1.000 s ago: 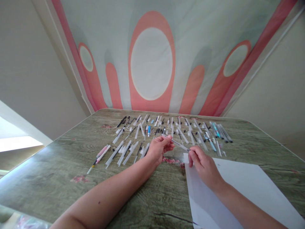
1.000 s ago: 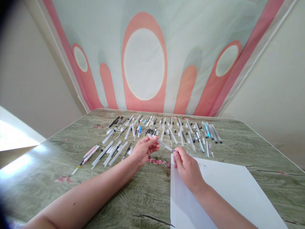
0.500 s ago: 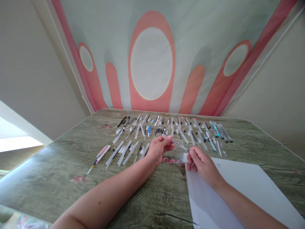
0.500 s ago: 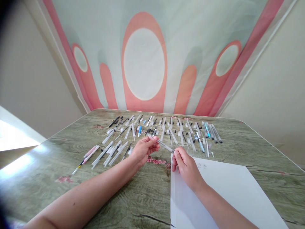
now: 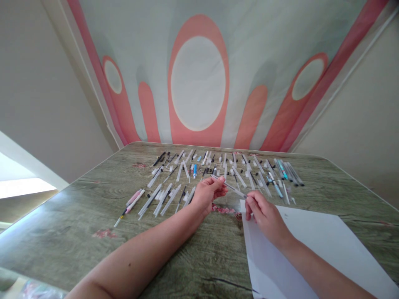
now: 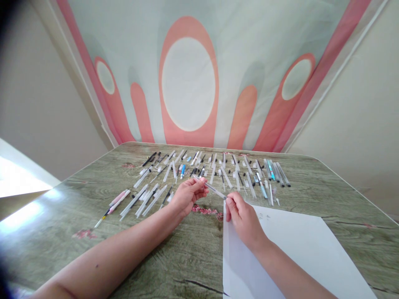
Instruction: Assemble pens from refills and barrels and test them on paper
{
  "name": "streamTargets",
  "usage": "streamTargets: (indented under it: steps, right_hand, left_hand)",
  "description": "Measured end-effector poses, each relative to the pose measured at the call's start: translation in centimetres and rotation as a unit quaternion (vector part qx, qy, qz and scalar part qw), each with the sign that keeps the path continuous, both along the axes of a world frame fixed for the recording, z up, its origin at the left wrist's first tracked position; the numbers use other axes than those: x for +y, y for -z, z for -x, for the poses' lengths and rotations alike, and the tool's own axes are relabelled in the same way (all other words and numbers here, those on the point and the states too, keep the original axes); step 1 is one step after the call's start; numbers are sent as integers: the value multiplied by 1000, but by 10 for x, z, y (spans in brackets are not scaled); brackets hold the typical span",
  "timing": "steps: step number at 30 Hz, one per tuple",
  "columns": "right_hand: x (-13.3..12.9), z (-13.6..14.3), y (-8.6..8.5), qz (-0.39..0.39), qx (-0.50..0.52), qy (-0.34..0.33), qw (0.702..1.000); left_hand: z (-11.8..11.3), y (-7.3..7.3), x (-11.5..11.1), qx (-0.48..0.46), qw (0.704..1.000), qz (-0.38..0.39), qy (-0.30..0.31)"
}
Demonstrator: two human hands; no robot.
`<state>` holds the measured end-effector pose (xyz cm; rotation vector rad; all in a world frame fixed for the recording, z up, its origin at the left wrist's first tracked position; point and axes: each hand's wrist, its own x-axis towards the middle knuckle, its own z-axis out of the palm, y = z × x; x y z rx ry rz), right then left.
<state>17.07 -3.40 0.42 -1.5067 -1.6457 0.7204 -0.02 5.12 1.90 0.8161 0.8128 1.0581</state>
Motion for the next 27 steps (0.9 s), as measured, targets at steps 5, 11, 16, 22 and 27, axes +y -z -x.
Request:
streamTargets:
  steps: [5, 11, 16, 22, 27]
  right_hand:
    - [0, 2, -1, 58, 95, -48, 993]
    - [-2, -2, -1, -49, -141, 20, 989]
    - [-3, -4, 0, -69, -177, 36, 981]
    - [-1, 1, -3, 40, 69, -28, 996]
    - [1, 1, -2, 37, 73, -30, 996]
  left_hand:
    - [0, -1, 1, -1, 1000, -2, -7]
    - [0, 0, 2, 0, 1000, 8, -14]
    - [-1, -1, 0, -3, 1000, 11, -11]
    - [0, 1, -1, -9, 1000, 1, -8]
    - [0, 2, 1, -11, 1000, -1, -7]
